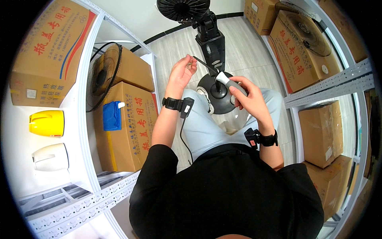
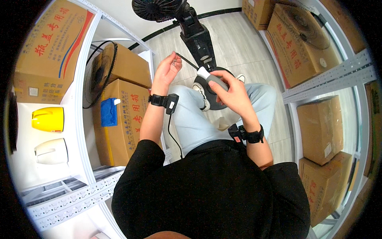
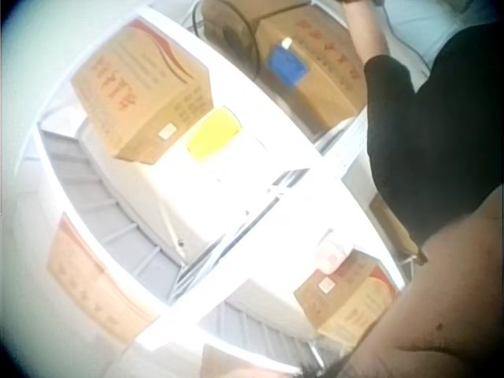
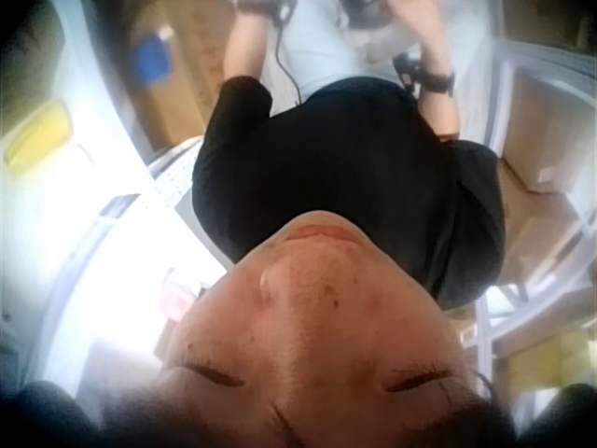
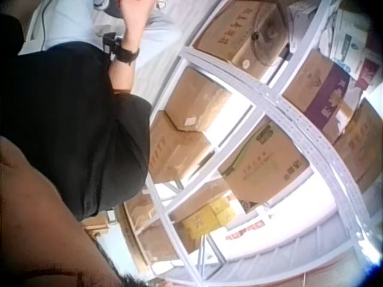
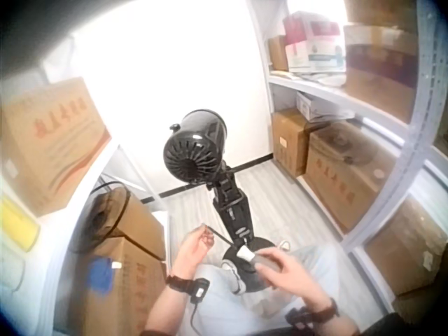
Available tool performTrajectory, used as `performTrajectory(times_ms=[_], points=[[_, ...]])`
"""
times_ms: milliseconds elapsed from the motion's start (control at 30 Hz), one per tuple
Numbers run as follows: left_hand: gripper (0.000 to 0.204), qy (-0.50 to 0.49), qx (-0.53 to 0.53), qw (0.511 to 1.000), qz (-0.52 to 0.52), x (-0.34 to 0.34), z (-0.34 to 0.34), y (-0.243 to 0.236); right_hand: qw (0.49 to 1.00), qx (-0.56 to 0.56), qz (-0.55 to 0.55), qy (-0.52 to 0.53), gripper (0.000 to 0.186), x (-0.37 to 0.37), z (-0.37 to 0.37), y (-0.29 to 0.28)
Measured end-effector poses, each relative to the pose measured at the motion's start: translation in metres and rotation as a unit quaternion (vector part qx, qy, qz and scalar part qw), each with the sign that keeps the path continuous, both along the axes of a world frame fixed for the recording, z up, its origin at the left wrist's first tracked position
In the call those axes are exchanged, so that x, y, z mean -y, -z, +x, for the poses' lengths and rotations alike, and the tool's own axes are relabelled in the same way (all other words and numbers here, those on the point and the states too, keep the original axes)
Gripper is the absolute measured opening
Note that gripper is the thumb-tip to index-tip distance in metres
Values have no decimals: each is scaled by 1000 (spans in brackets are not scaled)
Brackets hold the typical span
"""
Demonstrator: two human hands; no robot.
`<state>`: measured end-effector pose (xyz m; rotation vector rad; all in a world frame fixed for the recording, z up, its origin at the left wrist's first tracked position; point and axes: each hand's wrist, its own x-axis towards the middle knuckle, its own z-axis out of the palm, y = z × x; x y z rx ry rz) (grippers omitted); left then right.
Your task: The person uses a screwdriver to remove screws from the back panel of a standing fan, detaches the panel, and then reattaches it by screwing it back in place.
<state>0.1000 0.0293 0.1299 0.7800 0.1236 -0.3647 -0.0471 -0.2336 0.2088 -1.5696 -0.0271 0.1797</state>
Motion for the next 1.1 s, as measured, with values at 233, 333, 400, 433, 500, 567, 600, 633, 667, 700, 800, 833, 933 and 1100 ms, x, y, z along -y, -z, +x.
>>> performTrajectory(times_ms=[233, 333, 400, 433, 500, 567, 600, 633, 667, 700, 800, 833, 933, 1100], points=[[22, -34, 14, 998, 47, 16, -11, -4, 1000, 0, -22, 15, 32, 4, -1, 5], [23, -52, -22, 998, -33, 22, -14, -8, 999, -1, -36, 20, 33, 4, -1, 3], [23, -56, -23, 998, -32, 25, -16, -11, 999, 7, -49, 16, 33, 3, -1, 2], [24, -58, -24, 998, -31, 27, -17, -12, 998, 10, -55, 14, 33, 3, -1, 2], [25, -65, -14, 998, -13, 31, -20, -15, 997, 13, -70, 13, 34, 1, -1, 1], [26, -71, -5, 997, -3, 34, -22, -17, 996, 17, -85, 12, 34, -1, -2, 1], [26, -72, 0, 997, -2, 36, -23, -18, 995, 19, -92, 12, 34, -2, -2, 1], [27, -73, 5, 997, -1, 37, -24, -19, 995, 22, -99, 12, 34, -3, -2, 0], [26, -72, 8, 997, 0, 37, -25, -20, 995, 21, -102, 13, 35, -3, -2, 0], [26, -70, 11, 997, 0, 38, -26, -22, 994, 19, -104, 14, 35, -4, -2, -1], [26, -69, 19, 997, 7, 42, -29, -27, 994, 17, -110, 18, 35, -5, -2, -2], [26, -69, 22, 997, 11, 44, -30, -29, 993, 16, -112, 18, 35, -5, -2, -2], [27, -60, 34, 998, 9, 45, -31, -29, 992, 19, -120, 21, 35, -4, -1, 1], [27, -67, 35, 997, 21, 50, -31, -29, 992, 20, -124, 26, 36, -4, -1, 3]])
